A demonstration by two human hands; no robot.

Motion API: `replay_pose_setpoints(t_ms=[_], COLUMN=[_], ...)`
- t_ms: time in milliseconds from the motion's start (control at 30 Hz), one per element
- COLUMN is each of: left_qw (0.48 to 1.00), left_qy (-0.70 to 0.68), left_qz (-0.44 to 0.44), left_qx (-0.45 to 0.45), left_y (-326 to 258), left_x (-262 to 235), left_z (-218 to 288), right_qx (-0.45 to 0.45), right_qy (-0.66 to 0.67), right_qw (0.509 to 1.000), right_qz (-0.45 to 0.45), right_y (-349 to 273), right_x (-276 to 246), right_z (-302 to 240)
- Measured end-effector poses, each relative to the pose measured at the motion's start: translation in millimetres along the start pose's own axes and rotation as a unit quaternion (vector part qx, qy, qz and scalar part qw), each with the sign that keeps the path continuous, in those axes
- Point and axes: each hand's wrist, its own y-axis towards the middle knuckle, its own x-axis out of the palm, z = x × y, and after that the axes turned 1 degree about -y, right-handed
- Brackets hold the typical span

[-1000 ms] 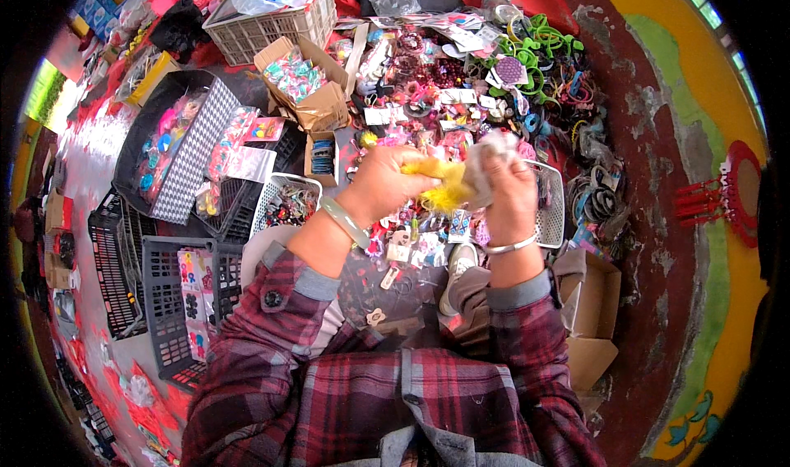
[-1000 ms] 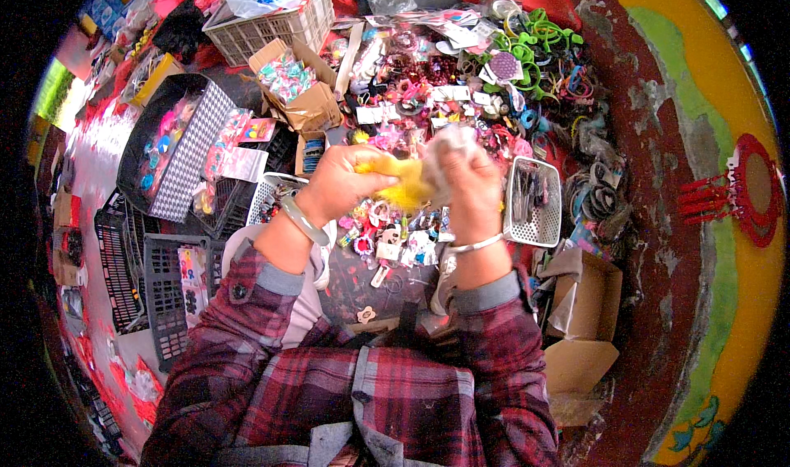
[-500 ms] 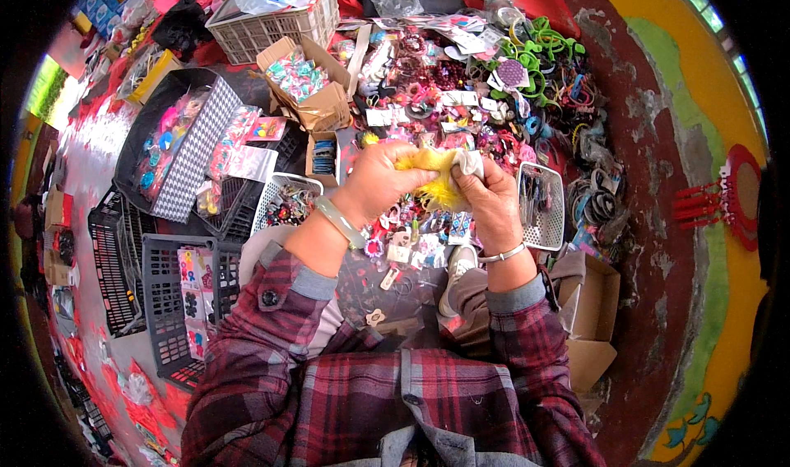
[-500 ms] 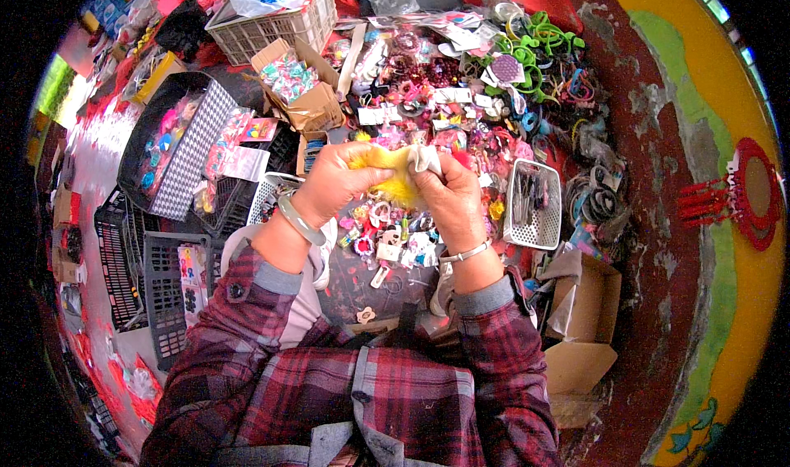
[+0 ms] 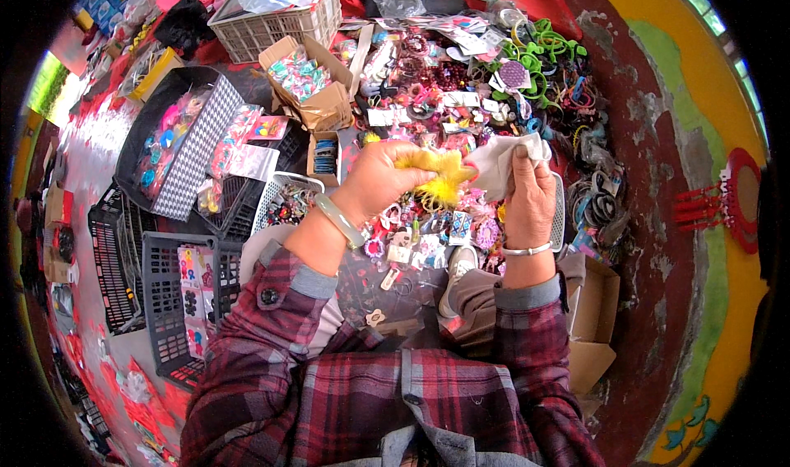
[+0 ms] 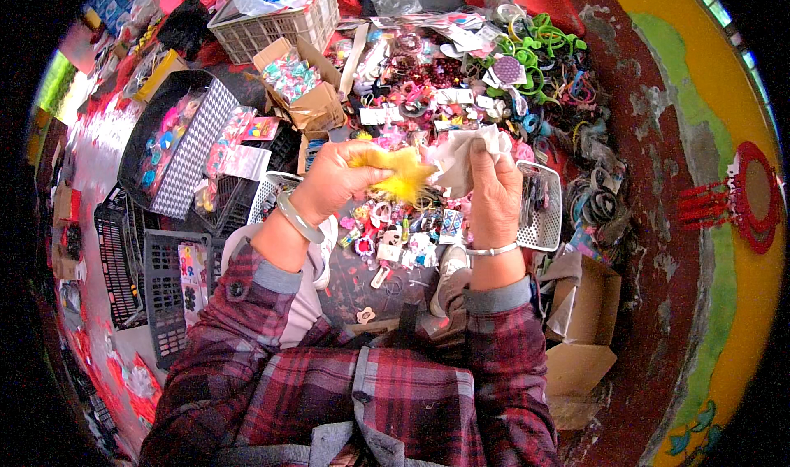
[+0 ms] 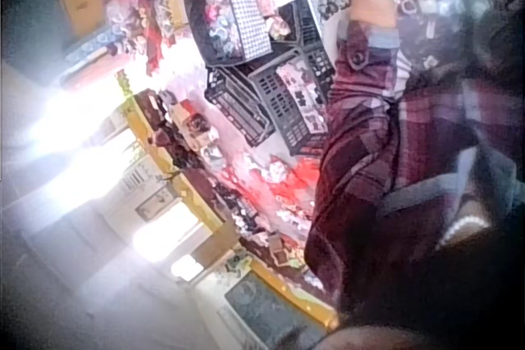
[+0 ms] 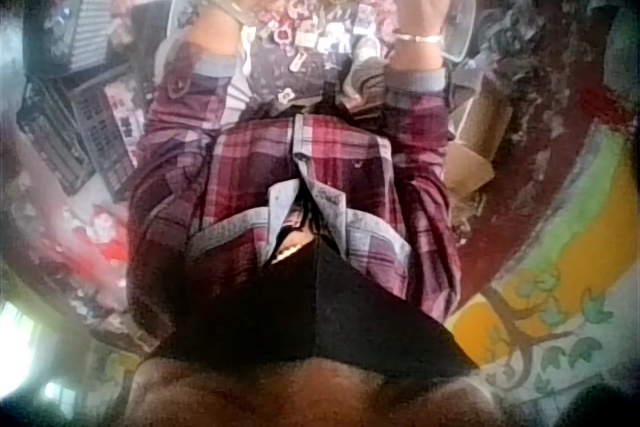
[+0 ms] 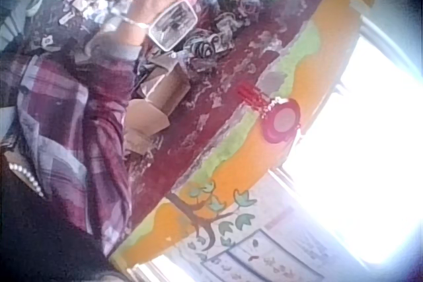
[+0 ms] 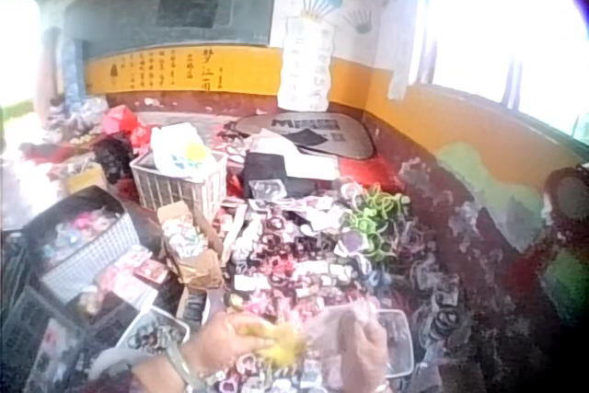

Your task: The person picks up decorative items from the floor, cleans them with a white cloth, and places them into plastic bags for packaging.

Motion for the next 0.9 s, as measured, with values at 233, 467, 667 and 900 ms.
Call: replay_pose_setpoints(t_ms=[233,467,667,900], left_qw=[0.995,0.993,0.991,0.991], left_qy=[-0.041,-0.093,-0.101,-0.067], left_qz=[-0.069,-0.075,-0.087,-0.082], left_qx=[0.052,0.017,-0.026,-0.079], left_y=[5,5,3,2], left_x=[10,9,8,2], left_z=[-18,-16,-9,-7], right_qx=[-0.197,-0.179,0.011,-0.069], right_qy=[-0.350,-0.249,-0.011,-0.218], right_qw=[0.900,0.946,1.000,0.961], right_qz=[-0.171,-0.103,0.002,-0.157], right_y=[-5,-6,-10,2], right_x=[13,16,21,1], right_z=[24,31,29,12])
